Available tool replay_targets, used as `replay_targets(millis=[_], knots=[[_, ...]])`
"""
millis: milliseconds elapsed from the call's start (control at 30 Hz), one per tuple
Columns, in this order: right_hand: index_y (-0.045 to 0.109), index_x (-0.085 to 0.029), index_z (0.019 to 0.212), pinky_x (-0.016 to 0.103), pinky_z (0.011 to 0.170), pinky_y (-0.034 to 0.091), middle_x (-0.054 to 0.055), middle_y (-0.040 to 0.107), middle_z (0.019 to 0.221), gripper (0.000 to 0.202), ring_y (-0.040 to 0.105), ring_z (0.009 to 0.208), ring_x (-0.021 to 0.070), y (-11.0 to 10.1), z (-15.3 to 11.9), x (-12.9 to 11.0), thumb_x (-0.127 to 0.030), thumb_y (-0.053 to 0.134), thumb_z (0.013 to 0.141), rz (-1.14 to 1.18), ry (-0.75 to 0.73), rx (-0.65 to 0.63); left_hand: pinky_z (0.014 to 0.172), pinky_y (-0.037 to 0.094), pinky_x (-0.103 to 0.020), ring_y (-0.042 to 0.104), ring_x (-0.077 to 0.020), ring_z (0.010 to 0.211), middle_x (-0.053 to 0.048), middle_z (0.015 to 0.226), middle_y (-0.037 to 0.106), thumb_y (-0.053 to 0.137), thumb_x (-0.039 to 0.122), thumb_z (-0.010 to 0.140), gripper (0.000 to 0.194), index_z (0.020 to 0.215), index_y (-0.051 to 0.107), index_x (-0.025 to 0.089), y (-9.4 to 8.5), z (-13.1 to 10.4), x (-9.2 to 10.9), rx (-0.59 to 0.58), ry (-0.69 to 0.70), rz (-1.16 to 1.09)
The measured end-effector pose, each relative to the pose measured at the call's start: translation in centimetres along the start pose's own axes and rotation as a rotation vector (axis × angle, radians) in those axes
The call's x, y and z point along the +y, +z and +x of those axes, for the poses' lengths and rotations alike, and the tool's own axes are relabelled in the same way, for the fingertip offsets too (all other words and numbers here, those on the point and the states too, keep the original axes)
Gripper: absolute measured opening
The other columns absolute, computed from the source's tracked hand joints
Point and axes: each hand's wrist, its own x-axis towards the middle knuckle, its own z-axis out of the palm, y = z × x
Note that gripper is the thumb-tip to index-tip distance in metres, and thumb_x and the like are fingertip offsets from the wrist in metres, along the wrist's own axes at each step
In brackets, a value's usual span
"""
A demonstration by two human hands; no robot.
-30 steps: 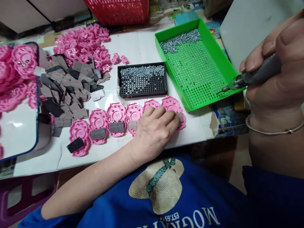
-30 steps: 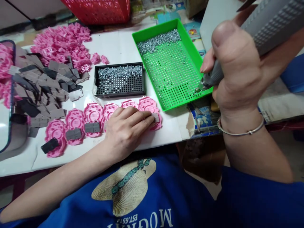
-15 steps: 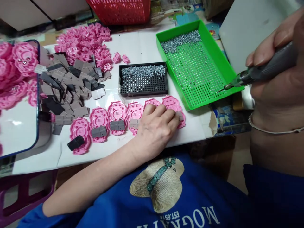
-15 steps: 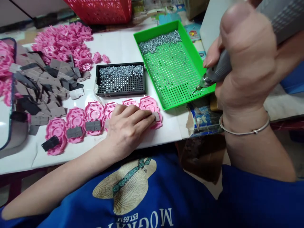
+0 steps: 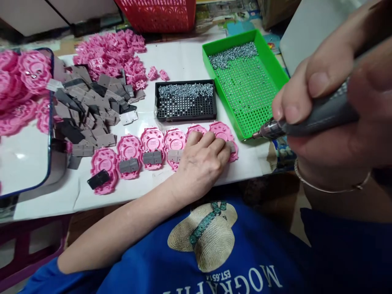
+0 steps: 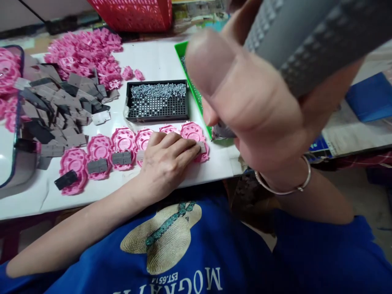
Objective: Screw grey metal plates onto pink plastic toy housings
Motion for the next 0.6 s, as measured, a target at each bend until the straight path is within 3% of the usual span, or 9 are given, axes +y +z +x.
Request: replay_targets(millis=[100, 200, 300, 367, 433, 600], knots=[[0.050, -0.020, 0.067, 0.023, 0.043, 0.047, -0.007, 0.044, 0.055, 0.050, 0.050, 0.042, 0.0055, 1.6, -0.2, -0.4, -0.067, 0.068, 0.071, 0.083, 0.024, -0.046, 0.074, 0.034, -0.038, 0.054, -0.0191, 0.084, -0.001, 0.091, 0.066, 0.044, 0.022, 0.101, 0.019, 0.101, 0.063, 0.019, 0.1, -0.1, 0.0, -0.001, 0.002, 0.004], [0.048, -0.019, 0.072, 0.027, 0.042, 0.040, -0.006, 0.045, 0.058, 0.053, 0.046, 0.043, 0.0063, 2.4, -0.9, -0.1, -0.058, 0.081, 0.061, 0.247, 0.014, 0.002, 0.074, 0.034, -0.037, 0.053, -0.0187, 0.085, 0.000, 0.093, 0.066, 0.043, 0.023, 0.101, 0.019, 0.103, 0.061, 0.019, 0.1, -0.1, 0.0, -0.015, 0.005, 0.020], [0.047, -0.017, 0.074, 0.027, 0.046, 0.041, -0.004, 0.047, 0.064, 0.045, 0.046, 0.049, 0.0069, 2.6, -1.2, 1.0, -0.051, 0.076, 0.070, 0.287, -0.066, -0.072, 0.075, 0.033, -0.037, 0.053, -0.0185, 0.085, 0.000, 0.093, 0.066, 0.041, 0.024, 0.102, 0.020, 0.101, 0.061, 0.019, 0.1, -0.1, 0.0, -0.020, -0.001, 0.040], [0.044, -0.018, 0.070, 0.025, 0.051, 0.041, -0.004, 0.045, 0.063, 0.030, 0.047, 0.051, 0.0058, 2.6, -1.1, 1.7, -0.033, 0.068, 0.080, 0.277, -0.168, -0.154, 0.075, 0.033, -0.037, 0.053, -0.0184, 0.085, 0.000, 0.093, 0.066, 0.037, 0.023, 0.103, 0.023, 0.102, 0.060, 0.019, 0.2, -0.1, 0.1, -0.033, -0.003, 0.040], [0.042, -0.018, 0.071, 0.023, 0.050, 0.038, -0.005, 0.042, 0.062, 0.021, 0.045, 0.050, 0.0046, 2.6, -0.8, 2.3, -0.018, 0.061, 0.081, 0.291, -0.237, -0.191, 0.075, 0.033, -0.037, 0.053, -0.0185, 0.085, 0.001, 0.093, 0.065, 0.035, 0.022, 0.104, 0.026, 0.103, 0.060, 0.019, 0.2, -0.2, 0.1, -0.032, -0.003, 0.035], [0.046, -0.018, 0.083, 0.021, 0.047, 0.035, -0.006, 0.044, 0.066, 0.014, 0.046, 0.049, 0.0034, 2.7, -0.8, 2.6, -0.015, 0.059, 0.080, 0.336, -0.254, -0.200, 0.075, 0.034, -0.036, 0.055, -0.0186, 0.086, 0.001, 0.094, 0.066, 0.035, 0.022, 0.104, 0.026, 0.102, 0.061, 0.019, 0.3, -0.1, 0.0, -0.007, 0.006, 0.041]])
